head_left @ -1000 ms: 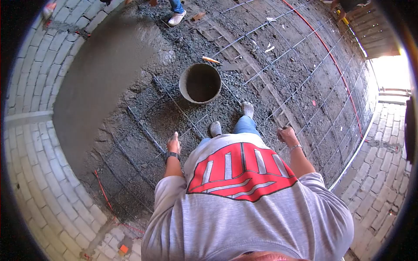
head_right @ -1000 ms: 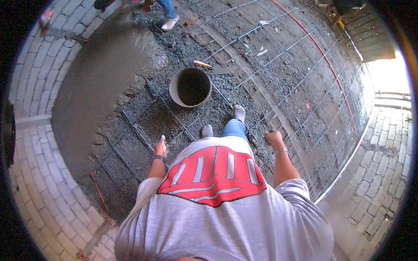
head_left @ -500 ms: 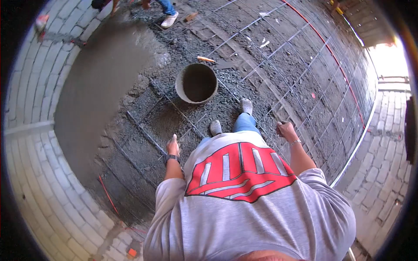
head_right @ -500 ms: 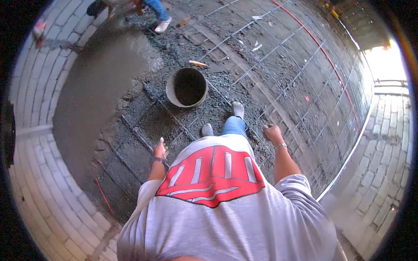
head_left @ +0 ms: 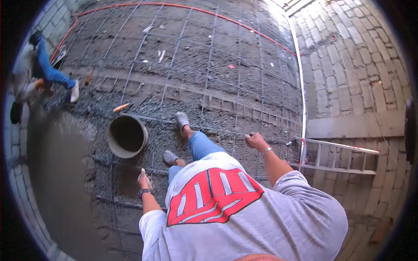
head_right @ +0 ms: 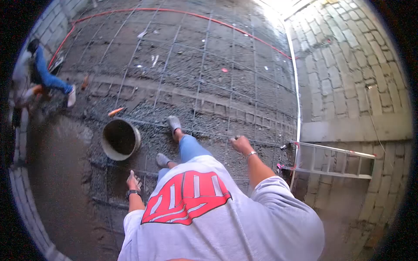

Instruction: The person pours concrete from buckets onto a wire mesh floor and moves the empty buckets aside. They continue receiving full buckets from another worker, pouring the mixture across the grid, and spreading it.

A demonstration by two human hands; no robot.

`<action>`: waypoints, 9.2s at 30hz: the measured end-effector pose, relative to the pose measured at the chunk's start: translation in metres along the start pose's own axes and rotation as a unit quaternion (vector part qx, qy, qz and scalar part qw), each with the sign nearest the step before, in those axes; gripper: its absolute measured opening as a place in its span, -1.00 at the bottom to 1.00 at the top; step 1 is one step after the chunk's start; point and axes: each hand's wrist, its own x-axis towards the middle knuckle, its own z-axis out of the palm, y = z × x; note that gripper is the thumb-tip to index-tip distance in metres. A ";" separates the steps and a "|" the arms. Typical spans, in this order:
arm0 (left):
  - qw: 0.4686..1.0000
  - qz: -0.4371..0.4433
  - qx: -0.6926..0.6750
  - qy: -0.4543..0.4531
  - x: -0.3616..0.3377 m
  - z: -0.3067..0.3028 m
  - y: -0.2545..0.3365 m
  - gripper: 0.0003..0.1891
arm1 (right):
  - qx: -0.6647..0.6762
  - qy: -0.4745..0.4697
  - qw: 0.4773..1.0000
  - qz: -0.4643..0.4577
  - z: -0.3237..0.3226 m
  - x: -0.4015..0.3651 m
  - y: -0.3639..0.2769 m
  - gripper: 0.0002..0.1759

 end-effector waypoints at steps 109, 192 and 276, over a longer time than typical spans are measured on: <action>0.999 0.010 0.031 0.012 -0.040 0.003 0.103 -0.39 | -0.104 0.243 0.963 -0.056 -0.352 0.115 -0.200 -0.60; 0.960 -0.188 -0.113 0.176 -0.125 0.100 0.002 -0.64 | 0.048 -0.284 0.949 -0.131 0.198 0.282 -0.399 -0.49; 0.909 -0.284 -0.183 0.245 -0.189 -0.067 -0.177 -0.69 | -0.343 -0.173 0.672 -0.633 0.259 0.161 -0.740 -0.49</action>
